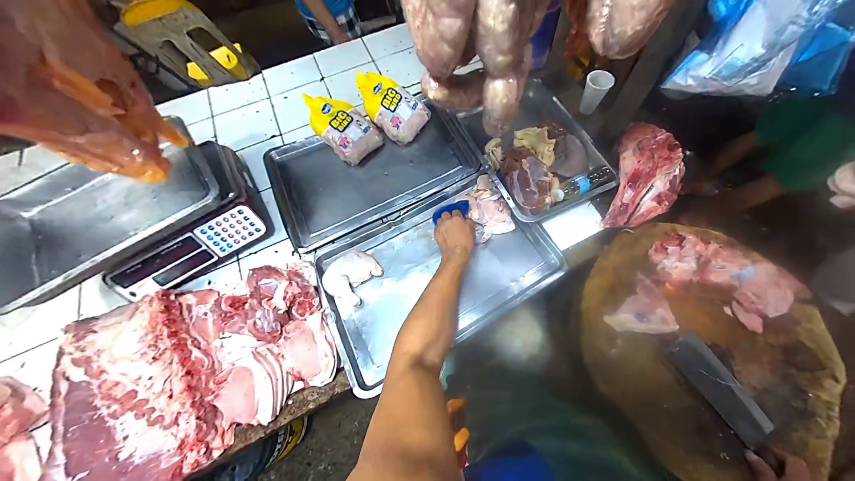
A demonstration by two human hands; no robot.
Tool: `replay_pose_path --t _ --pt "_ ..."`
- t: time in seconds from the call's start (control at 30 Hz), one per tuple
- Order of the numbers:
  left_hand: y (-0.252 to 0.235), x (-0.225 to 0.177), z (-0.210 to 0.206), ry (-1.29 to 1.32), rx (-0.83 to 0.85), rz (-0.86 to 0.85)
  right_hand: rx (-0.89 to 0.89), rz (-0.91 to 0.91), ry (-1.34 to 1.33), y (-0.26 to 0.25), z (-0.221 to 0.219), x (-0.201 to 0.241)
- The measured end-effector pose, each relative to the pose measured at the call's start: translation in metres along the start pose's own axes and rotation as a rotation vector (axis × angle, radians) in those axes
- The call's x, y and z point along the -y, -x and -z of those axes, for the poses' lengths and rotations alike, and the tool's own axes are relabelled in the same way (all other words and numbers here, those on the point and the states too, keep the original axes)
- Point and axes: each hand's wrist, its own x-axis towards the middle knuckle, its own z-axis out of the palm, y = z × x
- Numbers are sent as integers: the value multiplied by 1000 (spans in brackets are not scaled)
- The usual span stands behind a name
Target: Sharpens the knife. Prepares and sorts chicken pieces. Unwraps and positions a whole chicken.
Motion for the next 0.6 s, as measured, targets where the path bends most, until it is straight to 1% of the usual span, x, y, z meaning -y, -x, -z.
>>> replay_pose_path --t 0.03,0.07,0.1,0.13,0.17,0.2,0.27,0.3,0.33,0.37,0.4,0.43,0.47,0.5,0.57,0.6 --pt "9 -10 5 19 -12 -81 -21 5 -15 -4 -1 0" --pt "15 -16 0 23 -10 -202 -33 8 -28 -5 -2 -1" --pt "18 -16 -14 1 20 -310 -29 0 -33 -2 -3 -1" --pt "21 -13 -26 -38 70 -348 -14 -11 -30 2 -4 -1" --pt "24 -13 -29 -67 108 -314 -5 -17 -30 4 -3 0" --pt "25 -22 -20 -82 137 -231 -7 -17 -28 1 -2 0" --pt "26 -44 14 -86 185 -52 -10 -19 -20 -1 -3 -8" --pt "25 -49 27 -53 150 3 -15 -16 -17 -4 -3 -10" --pt "16 -51 38 -11 66 27 -31 -9 -18 -8 -5 -9" --pt "1 -50 43 30 -22 23 -45 -9 -31 -8 -7 -9" --pt "-16 -46 40 44 -90 -17 -55 -17 -44 -6 -10 -10" --pt "-34 -39 29 36 -120 -78 -60 -27 -52 -4 -10 -11" --pt "-48 -31 15 18 -93 -139 -57 -37 -51 -2 -10 -11" --pt "-58 -23 1 -9 -31 -193 -45 -46 -49 -2 -9 -8" --pt "-50 -13 -16 -96 69 -252 -27 -39 -43 -1 -6 -7" --pt "-39 -14 -15 -109 101 -227 -35 -28 -35 -4 -3 -7"
